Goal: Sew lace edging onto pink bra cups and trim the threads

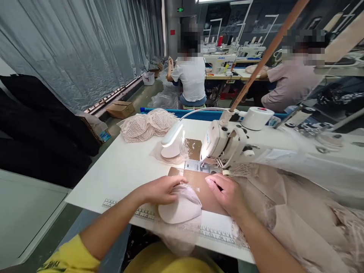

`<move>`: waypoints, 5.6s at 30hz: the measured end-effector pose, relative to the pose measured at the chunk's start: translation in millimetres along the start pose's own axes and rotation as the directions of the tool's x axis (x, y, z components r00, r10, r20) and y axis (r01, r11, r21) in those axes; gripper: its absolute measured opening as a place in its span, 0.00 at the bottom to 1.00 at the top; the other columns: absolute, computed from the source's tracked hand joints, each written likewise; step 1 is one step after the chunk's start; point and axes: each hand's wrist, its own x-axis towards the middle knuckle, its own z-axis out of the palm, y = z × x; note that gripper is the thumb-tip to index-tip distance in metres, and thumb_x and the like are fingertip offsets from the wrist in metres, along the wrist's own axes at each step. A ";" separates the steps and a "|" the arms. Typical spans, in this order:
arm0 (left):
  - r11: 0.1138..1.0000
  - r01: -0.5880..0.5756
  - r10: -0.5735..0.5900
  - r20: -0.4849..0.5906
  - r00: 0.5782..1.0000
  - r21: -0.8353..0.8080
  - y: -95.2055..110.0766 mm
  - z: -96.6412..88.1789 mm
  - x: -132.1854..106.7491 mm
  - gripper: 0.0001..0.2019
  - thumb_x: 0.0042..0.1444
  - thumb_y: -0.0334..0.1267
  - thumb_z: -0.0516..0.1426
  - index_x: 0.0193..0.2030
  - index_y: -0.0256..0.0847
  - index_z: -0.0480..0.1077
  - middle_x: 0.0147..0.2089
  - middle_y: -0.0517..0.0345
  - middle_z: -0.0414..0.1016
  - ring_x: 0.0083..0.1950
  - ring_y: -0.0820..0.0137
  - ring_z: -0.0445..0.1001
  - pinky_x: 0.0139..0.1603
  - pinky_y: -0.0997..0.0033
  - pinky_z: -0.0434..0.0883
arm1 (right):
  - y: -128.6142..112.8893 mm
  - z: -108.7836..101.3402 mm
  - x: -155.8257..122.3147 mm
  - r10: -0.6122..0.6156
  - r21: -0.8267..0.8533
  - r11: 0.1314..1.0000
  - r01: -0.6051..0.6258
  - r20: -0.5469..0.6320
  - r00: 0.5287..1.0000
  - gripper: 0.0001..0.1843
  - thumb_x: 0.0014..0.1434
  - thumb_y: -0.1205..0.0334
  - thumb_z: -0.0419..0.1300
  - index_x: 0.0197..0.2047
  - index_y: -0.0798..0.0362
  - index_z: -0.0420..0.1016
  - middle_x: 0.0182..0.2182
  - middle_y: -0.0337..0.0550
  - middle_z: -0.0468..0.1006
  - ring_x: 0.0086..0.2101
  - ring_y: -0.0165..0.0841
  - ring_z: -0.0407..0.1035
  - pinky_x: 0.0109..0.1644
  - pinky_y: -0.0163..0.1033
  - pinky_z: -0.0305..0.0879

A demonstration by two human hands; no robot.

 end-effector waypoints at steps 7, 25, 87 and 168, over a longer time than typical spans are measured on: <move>0.992 -0.087 0.094 -0.081 0.992 0.091 -8.5 12.5 75.5 0.26 0.47 0.25 0.55 0.55 0.41 0.65 0.50 0.52 0.76 0.49 0.64 0.75 0.49 0.67 0.72 | -4.5 -4.4 2.0 -0.245 0.063 0.969 0.237 0.199 0.949 0.13 0.63 0.61 0.54 0.31 0.52 0.77 0.25 0.40 0.73 0.29 0.31 0.63 0.39 0.38 0.58; 0.907 0.034 0.111 -0.315 0.943 0.421 -0.5 9.2 101.7 0.09 0.55 0.27 0.49 0.35 0.36 0.70 0.29 0.53 0.72 0.32 0.66 0.72 0.34 0.70 0.68 | -0.1 5.8 4.9 0.055 -0.358 0.933 0.031 0.225 0.973 0.09 0.60 0.62 0.58 0.42 0.51 0.77 0.30 0.41 0.73 0.32 0.33 0.64 0.37 0.37 0.55; 0.643 -0.423 0.551 -0.003 0.834 0.638 -26.3 8.7 83.1 0.13 0.62 0.33 0.50 0.50 0.33 0.69 0.47 0.42 0.72 0.53 0.57 0.68 0.55 0.52 0.66 | 7.0 14.0 0.7 0.072 -0.335 0.942 -0.022 0.137 0.988 0.19 0.60 0.73 0.51 0.48 0.51 0.78 0.31 0.42 0.75 0.28 0.31 0.64 0.33 0.36 0.58; 0.733 -0.303 0.409 -0.040 0.912 0.609 -26.7 10.1 71.6 0.10 0.63 0.37 0.51 0.43 0.37 0.71 0.38 0.49 0.72 0.38 0.65 0.70 0.39 0.65 0.67 | 7.7 15.0 1.0 0.103 -0.359 0.932 -0.051 0.128 0.986 0.19 0.59 0.73 0.51 0.48 0.50 0.77 0.34 0.45 0.76 0.34 0.34 0.67 0.39 0.37 0.62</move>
